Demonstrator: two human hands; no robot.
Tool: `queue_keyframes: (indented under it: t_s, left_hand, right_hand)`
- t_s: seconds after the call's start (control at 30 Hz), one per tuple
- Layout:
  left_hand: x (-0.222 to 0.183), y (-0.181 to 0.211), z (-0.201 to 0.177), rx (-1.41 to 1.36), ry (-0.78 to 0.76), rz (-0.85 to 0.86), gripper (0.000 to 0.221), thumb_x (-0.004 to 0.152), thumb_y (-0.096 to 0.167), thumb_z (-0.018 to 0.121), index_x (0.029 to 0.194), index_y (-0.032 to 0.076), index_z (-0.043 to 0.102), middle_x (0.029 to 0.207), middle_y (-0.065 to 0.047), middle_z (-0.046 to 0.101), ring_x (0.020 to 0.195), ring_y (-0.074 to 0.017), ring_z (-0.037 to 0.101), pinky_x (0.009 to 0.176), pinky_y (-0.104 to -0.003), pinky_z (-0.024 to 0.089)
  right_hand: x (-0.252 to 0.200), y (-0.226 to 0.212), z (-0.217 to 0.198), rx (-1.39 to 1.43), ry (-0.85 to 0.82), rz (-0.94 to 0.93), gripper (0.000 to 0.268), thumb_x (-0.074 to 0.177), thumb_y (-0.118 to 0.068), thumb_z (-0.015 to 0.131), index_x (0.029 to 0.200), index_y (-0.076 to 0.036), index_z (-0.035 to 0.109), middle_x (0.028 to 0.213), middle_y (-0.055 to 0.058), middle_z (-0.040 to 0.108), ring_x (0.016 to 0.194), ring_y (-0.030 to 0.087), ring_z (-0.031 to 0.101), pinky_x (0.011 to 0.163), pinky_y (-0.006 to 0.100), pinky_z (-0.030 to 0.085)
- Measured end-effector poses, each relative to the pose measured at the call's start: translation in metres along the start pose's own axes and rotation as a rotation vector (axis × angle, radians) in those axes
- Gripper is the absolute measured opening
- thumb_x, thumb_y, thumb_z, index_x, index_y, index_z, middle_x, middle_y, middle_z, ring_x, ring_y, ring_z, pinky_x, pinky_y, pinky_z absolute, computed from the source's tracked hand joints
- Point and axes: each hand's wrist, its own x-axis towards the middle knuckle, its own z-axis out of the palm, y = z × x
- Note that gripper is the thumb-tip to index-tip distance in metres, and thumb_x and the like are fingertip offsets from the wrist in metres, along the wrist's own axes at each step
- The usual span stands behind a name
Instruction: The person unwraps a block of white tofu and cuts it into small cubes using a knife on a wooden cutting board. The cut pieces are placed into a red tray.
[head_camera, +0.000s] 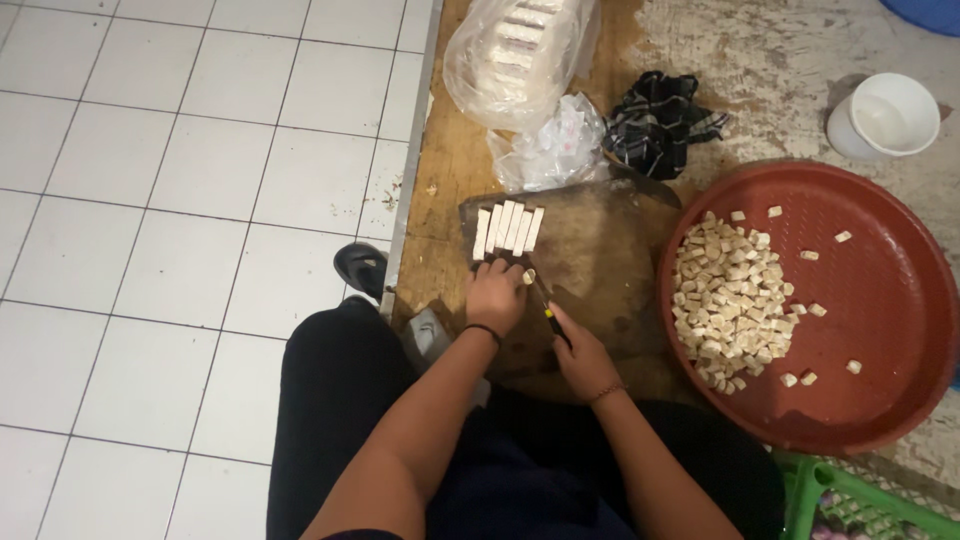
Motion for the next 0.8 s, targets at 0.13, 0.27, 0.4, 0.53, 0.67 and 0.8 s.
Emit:
queue_keyframes:
  t_s: [0.13,0.27,0.4,0.53,0.67,0.8]
  left_hand:
    - [0.000,0.002,-0.002,0.008,-0.020,-0.008,0.013,0.080,0.024,0.072,0.091,0.017,0.069,0.097,-0.005,0.064,0.100,-0.0309,0.061,0.082,-0.050,0.045]
    - [0.001,0.004,-0.006,0.002,-0.035,-0.014,0.013,0.081,0.025,0.072,0.091,0.017,0.069,0.097,-0.005,0.064,0.101,-0.0311,0.060,0.082,-0.050,0.045]
    - [0.001,0.006,-0.010,-0.009,-0.048,-0.025,0.013,0.080,0.023,0.072,0.091,0.018,0.069,0.097,-0.005,0.064,0.100,-0.0313,0.060,0.083,-0.050,0.045]
    - [0.000,0.006,-0.012,-0.010,-0.044,-0.025,0.012,0.081,0.022,0.071,0.092,0.018,0.070,0.096,-0.006,0.064,0.099,-0.0317,0.060,0.084,-0.050,0.045]
    - [0.000,0.006,-0.012,-0.057,-0.017,-0.030,0.019,0.077,0.021,0.071,0.096,0.018,0.071,0.097,-0.007,0.064,0.097,-0.0333,0.060,0.082,-0.051,0.046]
    - [0.000,0.006,-0.011,-0.006,-0.043,-0.023,0.012,0.082,0.022,0.070,0.093,0.016,0.069,0.098,-0.008,0.064,0.097,-0.0343,0.061,0.083,-0.052,0.046]
  right_hand:
    - [0.000,0.001,0.000,-0.054,-0.028,0.094,0.059,0.093,-0.014,0.057,0.150,-0.025,0.050,0.117,0.024,0.069,0.111,0.038,0.066,0.096,0.042,0.051]
    - [0.001,0.001,0.001,-0.086,-0.023,0.103,0.058,0.094,-0.016,0.057,0.150,-0.027,0.050,0.118,0.024,0.068,0.111,0.039,0.065,0.096,0.043,0.051]
    - [0.003,0.001,0.004,-0.085,0.013,0.065,0.057,0.094,-0.016,0.057,0.149,-0.026,0.051,0.120,0.025,0.068,0.111,0.040,0.065,0.096,0.044,0.051]
    - [0.010,0.003,0.007,-0.069,-0.020,0.115,0.058,0.094,-0.016,0.057,0.151,-0.027,0.050,0.117,0.026,0.068,0.110,0.041,0.065,0.094,0.044,0.052]
    - [0.009,0.006,0.007,-0.019,-0.036,0.176,0.059,0.093,-0.018,0.058,0.150,-0.029,0.049,0.120,0.025,0.068,0.113,0.040,0.066,0.094,0.042,0.053]
    - [0.001,0.011,-0.001,-0.006,-0.066,0.199,0.059,0.092,-0.019,0.059,0.150,-0.032,0.050,0.128,0.021,0.068,0.118,0.035,0.067,0.098,0.038,0.053]
